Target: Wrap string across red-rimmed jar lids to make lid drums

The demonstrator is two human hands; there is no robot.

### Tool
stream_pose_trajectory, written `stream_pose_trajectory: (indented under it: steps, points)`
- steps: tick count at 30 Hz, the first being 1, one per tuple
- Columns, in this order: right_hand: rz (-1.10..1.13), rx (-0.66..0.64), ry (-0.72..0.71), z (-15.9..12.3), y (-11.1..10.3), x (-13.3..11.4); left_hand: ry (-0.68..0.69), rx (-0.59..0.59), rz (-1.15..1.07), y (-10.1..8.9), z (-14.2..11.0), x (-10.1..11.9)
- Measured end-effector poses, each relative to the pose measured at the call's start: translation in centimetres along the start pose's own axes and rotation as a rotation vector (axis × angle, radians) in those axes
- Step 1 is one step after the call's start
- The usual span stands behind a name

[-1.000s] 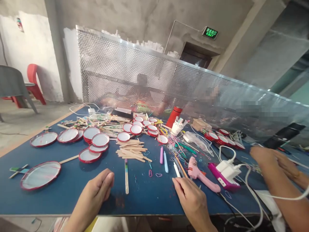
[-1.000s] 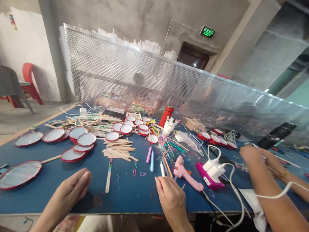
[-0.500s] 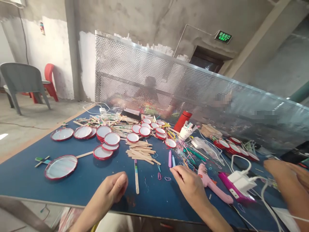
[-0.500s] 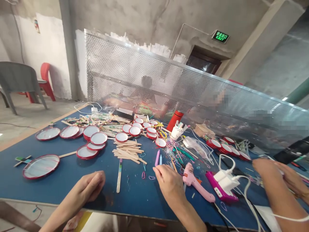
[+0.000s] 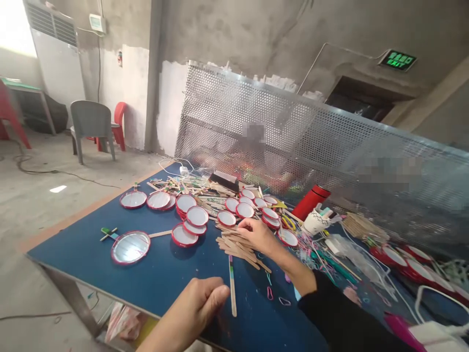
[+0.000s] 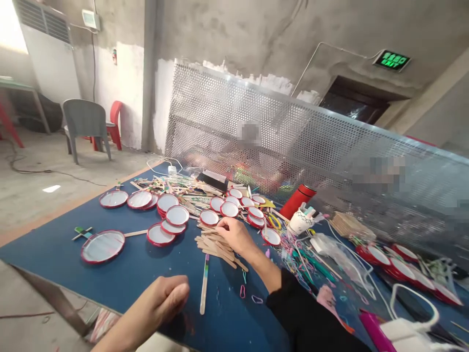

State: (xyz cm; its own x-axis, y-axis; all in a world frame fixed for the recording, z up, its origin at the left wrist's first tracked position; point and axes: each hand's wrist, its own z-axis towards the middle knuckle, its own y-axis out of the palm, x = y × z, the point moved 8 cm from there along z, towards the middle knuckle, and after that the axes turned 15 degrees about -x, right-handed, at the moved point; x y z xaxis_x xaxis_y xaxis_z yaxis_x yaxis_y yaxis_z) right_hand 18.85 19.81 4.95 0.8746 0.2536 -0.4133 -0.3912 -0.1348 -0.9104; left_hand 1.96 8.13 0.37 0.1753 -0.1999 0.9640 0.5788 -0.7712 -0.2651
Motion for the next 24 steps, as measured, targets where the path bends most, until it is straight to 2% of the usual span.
stream_pose_trajectory:
  steps: [3, 6, 11, 15, 20, 22, 24]
  points:
    - [0.027, -0.029, 0.011, 1.1, 1.1, -0.9, -0.004, -0.009, -0.017, 0.1, -0.1, 0.4]
    - [0.022, -0.037, 0.030, 0.5, 1.4, -1.2, -0.006, -0.004, 0.023, 0.0, -0.2, 0.7]
    - [-0.002, 0.023, 0.072, -1.6, 0.3, 0.5, -0.014, -0.034, 0.120, 0.4, -0.3, 0.8]
    - [-0.018, 0.207, 0.193, -3.1, -3.0, 3.6, 0.041, -0.109, 0.166, 1.2, -0.3, 1.1]
    - [-0.058, 0.493, 0.340, -6.0, -9.2, 7.7, 0.033, -0.089, 0.147, 1.0, -0.3, 1.0]
    - [-0.082, 0.556, 0.402, -7.2, -11.3, 9.5, 0.011, -0.092, 0.166, 0.9, -0.1, 0.7]
    - [-0.100, 0.552, 0.452, -7.9, -12.4, 11.4, 0.009, -0.111, 0.185, 0.9, 0.2, 0.4]
